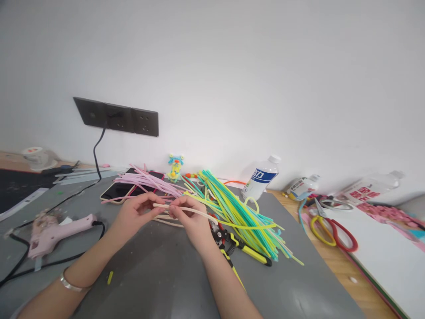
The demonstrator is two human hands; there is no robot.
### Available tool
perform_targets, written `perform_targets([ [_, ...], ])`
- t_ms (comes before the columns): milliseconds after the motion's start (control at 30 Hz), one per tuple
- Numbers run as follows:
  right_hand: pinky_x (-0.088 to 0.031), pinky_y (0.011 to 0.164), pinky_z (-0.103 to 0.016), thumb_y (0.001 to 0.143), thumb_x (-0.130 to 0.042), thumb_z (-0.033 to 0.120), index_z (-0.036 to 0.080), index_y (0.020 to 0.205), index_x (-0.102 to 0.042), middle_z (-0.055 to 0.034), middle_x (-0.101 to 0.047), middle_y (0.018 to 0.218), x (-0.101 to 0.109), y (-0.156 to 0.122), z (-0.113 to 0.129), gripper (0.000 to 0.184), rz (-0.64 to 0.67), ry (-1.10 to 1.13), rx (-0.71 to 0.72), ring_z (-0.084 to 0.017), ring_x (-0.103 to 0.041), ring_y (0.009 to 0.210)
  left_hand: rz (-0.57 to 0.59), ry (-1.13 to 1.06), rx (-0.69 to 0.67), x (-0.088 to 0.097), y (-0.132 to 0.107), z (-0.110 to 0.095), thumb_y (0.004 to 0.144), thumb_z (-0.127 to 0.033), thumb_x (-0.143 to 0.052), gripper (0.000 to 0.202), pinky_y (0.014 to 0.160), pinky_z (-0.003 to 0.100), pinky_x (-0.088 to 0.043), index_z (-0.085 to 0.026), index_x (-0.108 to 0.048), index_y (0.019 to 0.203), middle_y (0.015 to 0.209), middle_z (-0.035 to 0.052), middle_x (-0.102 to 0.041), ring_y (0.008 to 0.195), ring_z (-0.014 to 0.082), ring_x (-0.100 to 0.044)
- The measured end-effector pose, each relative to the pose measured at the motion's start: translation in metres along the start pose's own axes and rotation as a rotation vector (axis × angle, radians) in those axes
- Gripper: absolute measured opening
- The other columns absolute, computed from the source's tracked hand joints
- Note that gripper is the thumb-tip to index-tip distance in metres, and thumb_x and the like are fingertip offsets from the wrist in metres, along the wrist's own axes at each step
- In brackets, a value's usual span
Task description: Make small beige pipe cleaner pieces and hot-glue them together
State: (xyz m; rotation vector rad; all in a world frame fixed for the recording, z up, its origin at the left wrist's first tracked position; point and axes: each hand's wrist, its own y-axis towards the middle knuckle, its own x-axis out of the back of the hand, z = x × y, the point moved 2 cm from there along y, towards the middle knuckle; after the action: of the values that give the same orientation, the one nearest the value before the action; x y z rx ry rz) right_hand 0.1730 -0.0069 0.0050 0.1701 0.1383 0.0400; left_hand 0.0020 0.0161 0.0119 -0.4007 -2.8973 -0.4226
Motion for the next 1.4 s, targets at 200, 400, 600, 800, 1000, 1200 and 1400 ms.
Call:
perform_targets([
  [200,-0.046,0.055,-0.026,0.076,-0.075,0.036,0.02,0.072,-0.067,0.0003,-0.062,0.062,-0.0001,0.0,0.0009,0.019,0.013,-0.048,0.016,-0.014,-0.055,0.057,-0.007,-0.009,-0.02,-0.0004,-0.0002,-0.0014,0.078,-0.03,-0.072,0.013,0.067,0.026,-0.053,-0.017,-0.07,0.081,0.077,0.0034,-0.073,0.072,0.0173,-0.067],
  [400,-0.046,0.056,-0.027,0.075,-0.076,0.039,0.02,0.072,-0.067,0.0,-0.062,0.062,0.0008,0.0006,0.0,0.021,0.006,-0.056,0.01,-0.015,-0.056,0.058,-0.012,-0.018,-0.045,0.0004,0.0,-0.0028,0.081,-0.03,-0.069,0.012,0.07,0.026,-0.055,-0.018,-0.071,0.081,0.081,0.0038,-0.075,0.076,0.0178,-0.068],
  [600,-0.046,0.055,-0.026,0.075,-0.076,0.039,0.02,0.071,-0.066,0.0006,-0.061,0.061,0.0007,0.0008,0.0024,0.022,0.005,-0.061,0.003,-0.014,-0.055,0.056,-0.017,-0.025,-0.062,0.0007,-0.0006,-0.0041,0.083,-0.028,-0.068,0.011,0.073,0.025,-0.055,-0.018,-0.072,0.081,0.083,0.0041,-0.075,0.079,0.0175,-0.069],
  [800,-0.049,0.056,-0.027,0.073,-0.078,0.042,0.02,0.074,-0.066,0.001,-0.064,0.062,0.0,0.0005,0.0006,0.024,-0.005,-0.03,-0.008,-0.015,-0.058,0.056,-0.041,0.014,-0.115,0.0017,-0.0004,-0.0031,0.084,-0.027,-0.067,0.01,0.07,0.024,-0.054,-0.018,-0.072,0.081,0.079,0.0038,-0.074,0.075,0.017,-0.068],
  [1000,-0.054,0.059,-0.03,0.073,-0.08,0.043,0.021,0.077,-0.065,-0.0032,-0.074,0.069,0.0004,0.0008,-0.0022,0.027,-0.024,0.034,-0.051,-0.018,-0.067,0.061,-0.071,0.019,-0.246,0.002,-0.0019,-0.0029,0.083,-0.019,-0.067,0.006,0.072,0.025,-0.056,-0.019,-0.072,0.08,0.082,0.0047,-0.075,0.08,0.0178,-0.07],
  [1200,-0.056,0.063,-0.029,0.073,-0.081,0.038,0.021,0.077,-0.066,-0.0017,-0.073,0.068,-0.0004,-0.0007,0.0003,0.023,-0.02,0.06,-0.018,-0.017,-0.068,0.063,-0.097,0.045,-0.284,0.0014,-0.0035,-0.0064,0.083,-0.018,-0.067,0.006,0.071,0.027,-0.057,-0.019,-0.072,0.079,0.082,0.0056,-0.074,0.08,0.0185,-0.07],
  [1400,-0.056,0.064,-0.031,0.075,-0.079,0.039,0.021,0.075,-0.066,-0.0023,-0.073,0.069,-0.0009,-0.002,0.0013,0.023,-0.048,0.004,0.022,-0.018,-0.068,0.064,-0.091,0.096,-0.313,0.0022,-0.0042,-0.0063,0.085,-0.018,-0.066,0.006,0.071,0.026,-0.057,-0.019,-0.071,0.083,0.084,0.0057,-0.074,0.081,0.0184,-0.07],
])
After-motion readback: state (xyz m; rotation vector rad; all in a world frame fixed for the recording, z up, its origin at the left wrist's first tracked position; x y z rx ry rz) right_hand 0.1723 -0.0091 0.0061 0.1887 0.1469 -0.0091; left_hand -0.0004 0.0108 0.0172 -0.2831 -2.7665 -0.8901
